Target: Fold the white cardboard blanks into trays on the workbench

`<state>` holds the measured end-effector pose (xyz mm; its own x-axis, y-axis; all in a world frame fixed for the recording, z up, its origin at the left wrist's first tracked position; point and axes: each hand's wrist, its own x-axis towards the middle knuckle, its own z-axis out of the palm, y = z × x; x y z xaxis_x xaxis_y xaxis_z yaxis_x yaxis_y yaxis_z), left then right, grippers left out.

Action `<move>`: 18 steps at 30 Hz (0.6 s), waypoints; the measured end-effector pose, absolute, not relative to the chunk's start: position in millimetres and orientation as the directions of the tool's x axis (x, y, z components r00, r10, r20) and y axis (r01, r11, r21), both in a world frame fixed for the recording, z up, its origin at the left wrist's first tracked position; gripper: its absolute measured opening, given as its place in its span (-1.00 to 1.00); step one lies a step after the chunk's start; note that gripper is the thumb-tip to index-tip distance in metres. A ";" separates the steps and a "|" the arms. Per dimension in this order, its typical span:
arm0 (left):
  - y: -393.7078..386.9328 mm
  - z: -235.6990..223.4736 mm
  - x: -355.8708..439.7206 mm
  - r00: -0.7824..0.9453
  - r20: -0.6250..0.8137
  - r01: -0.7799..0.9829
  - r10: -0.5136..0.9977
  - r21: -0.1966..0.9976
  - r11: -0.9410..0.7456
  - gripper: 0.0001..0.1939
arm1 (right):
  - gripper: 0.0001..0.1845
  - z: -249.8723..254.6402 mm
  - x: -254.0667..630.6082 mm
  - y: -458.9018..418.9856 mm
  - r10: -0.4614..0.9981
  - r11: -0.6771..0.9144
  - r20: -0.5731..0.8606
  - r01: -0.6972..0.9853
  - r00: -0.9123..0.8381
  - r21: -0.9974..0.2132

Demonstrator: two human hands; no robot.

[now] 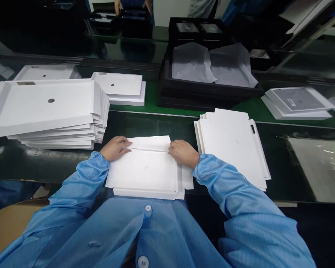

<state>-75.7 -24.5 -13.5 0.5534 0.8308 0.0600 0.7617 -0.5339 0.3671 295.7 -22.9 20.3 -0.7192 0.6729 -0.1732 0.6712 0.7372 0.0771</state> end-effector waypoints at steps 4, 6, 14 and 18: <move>-22.8 -15.3 -76.1 0.530 0.044 0.756 0.847 0.429 -0.495 -0.61 | -0.64 17.5 258.5 -28.0 0.685 0.725 -0.074 0.688 -0.724 -0.018; -22.1 -15.1 -77.0 0.508 0.028 0.759 0.861 0.458 -0.463 -0.60 | -0.55 14.3 229.6 -28.1 0.694 0.714 -0.019 0.692 -0.719 -0.101; -24.0 -17.7 -73.2 0.417 -0.053 0.827 0.907 0.435 -0.355 -0.59 | -0.52 -0.6 153.0 -19.3 0.737 0.657 -0.017 0.722 -0.676 -0.218; -26.4 -15.1 -69.9 0.384 -0.043 0.834 0.922 0.445 -0.327 -0.61 | -0.52 -1.1 151.6 -18.7 0.750 0.630 -0.026 0.725 -0.661 -0.278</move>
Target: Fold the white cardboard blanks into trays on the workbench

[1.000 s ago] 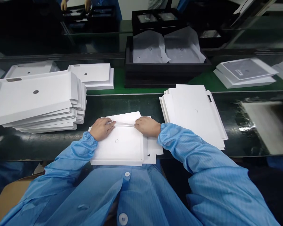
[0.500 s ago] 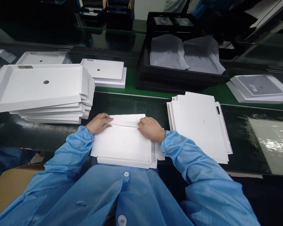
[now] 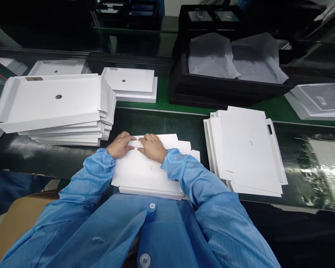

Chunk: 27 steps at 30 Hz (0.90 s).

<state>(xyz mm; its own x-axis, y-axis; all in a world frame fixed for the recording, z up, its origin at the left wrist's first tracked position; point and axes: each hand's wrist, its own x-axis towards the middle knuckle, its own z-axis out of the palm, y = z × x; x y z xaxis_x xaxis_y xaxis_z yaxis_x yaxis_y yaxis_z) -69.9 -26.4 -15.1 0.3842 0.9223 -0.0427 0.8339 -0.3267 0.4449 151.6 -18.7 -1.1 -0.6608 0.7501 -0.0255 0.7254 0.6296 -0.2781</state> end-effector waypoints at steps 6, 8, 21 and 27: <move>-33.1 -5.4 -68.8 0.484 -0.006 0.762 0.875 0.495 -0.418 -0.71 | -0.63 3.9 148.7 -27.9 0.725 0.670 0.012 0.701 -0.689 -0.242; -34.9 -2.2 -69.1 0.504 0.019 0.751 0.864 0.484 -0.449 -0.71 | -0.61 2.3 147.9 -32.1 0.721 0.680 0.008 0.705 -0.693 -0.203; -27.5 -12.5 -57.5 0.367 -0.128 0.338 0.921 0.941 -0.004 -0.65 | -0.61 -28.5 157.2 -41.6 0.670 0.739 0.274 0.655 -0.690 -0.158; -26.0 -13.1 -53.7 0.382 -0.168 0.368 0.909 0.930 0.018 -0.74 | -0.62 -31.8 160.3 -42.2 0.643 0.761 0.300 0.630 -0.704 -0.153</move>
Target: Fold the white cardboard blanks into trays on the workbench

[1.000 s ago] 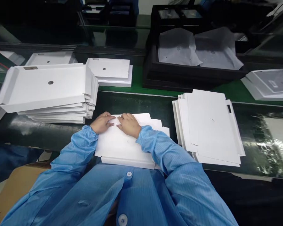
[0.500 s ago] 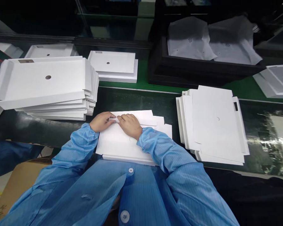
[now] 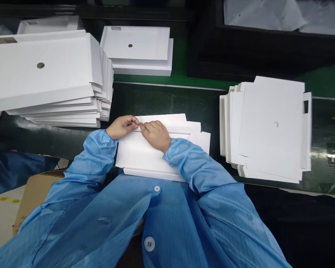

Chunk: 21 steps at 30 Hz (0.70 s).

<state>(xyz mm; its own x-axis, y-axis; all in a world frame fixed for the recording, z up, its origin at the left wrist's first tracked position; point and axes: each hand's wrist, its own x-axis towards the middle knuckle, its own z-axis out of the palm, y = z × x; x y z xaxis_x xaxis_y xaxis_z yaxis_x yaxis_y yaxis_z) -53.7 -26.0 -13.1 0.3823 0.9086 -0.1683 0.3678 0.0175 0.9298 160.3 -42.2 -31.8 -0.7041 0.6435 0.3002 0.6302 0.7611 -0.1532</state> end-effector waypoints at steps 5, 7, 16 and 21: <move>-28.7 -9.5 -54.7 0.389 -0.077 0.585 0.918 0.790 -0.182 -0.78 | -0.57 -25.1 159.7 -39.9 0.646 0.762 0.216 0.634 -0.732 -0.133; -28.5 -7.3 -59.8 0.447 0.012 0.664 0.895 0.666 -0.340 -0.76 | -0.54 -21.9 159.3 -37.4 0.651 0.759 0.170 0.638 -0.740 -0.130; -32.1 -3.9 -75.0 0.679 0.145 0.692 0.720 0.203 -0.693 -0.68 | -0.51 -5.0 156.2 -32.8 0.620 0.784 0.034 0.619 -0.783 -0.047; -39.0 -3.4 -71.8 0.737 0.245 0.647 0.631 0.019 -0.763 -0.71 | -0.55 7.6 158.0 -27.7 0.578 0.814 -0.027 0.579 -0.815 -0.046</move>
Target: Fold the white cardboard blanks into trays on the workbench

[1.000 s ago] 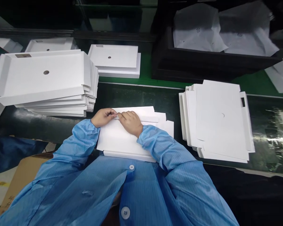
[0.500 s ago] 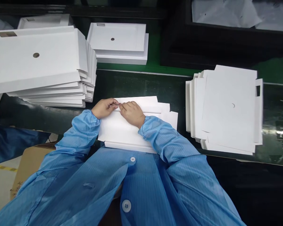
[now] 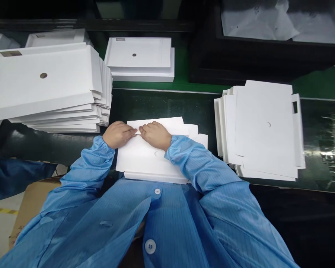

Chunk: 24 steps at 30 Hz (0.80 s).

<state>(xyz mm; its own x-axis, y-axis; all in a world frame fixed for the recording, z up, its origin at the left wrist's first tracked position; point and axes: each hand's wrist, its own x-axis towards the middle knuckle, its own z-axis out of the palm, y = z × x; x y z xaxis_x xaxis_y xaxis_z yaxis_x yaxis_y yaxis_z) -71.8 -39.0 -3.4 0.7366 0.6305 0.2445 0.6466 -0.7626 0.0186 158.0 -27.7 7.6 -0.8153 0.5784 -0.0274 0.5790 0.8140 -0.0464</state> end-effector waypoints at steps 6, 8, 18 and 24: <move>-40.3 -4.0 -73.4 0.766 0.348 0.593 0.541 -0.059 -0.803 -0.77 | -0.51 21.8 165.9 -22.3 0.590 0.793 -0.108 0.599 -0.800 -0.111; -39.7 -0.8 -75.2 0.779 0.360 0.571 0.513 -0.069 -0.818 -0.78 | -0.46 25.9 169.0 -21.0 0.606 0.773 -0.149 0.623 -0.781 -0.120; -40.8 -3.8 -72.0 0.802 0.226 0.580 0.553 -0.078 -0.811 -0.79 | -0.58 12.8 175.4 -27.3 0.659 0.749 -0.051 0.661 -0.750 -0.040; -44.4 -5.4 -68.5 0.733 0.153 0.668 0.663 0.019 -0.744 -0.72 | -0.50 -6.2 177.9 -38.2 0.707 0.707 0.063 0.705 -0.704 -0.050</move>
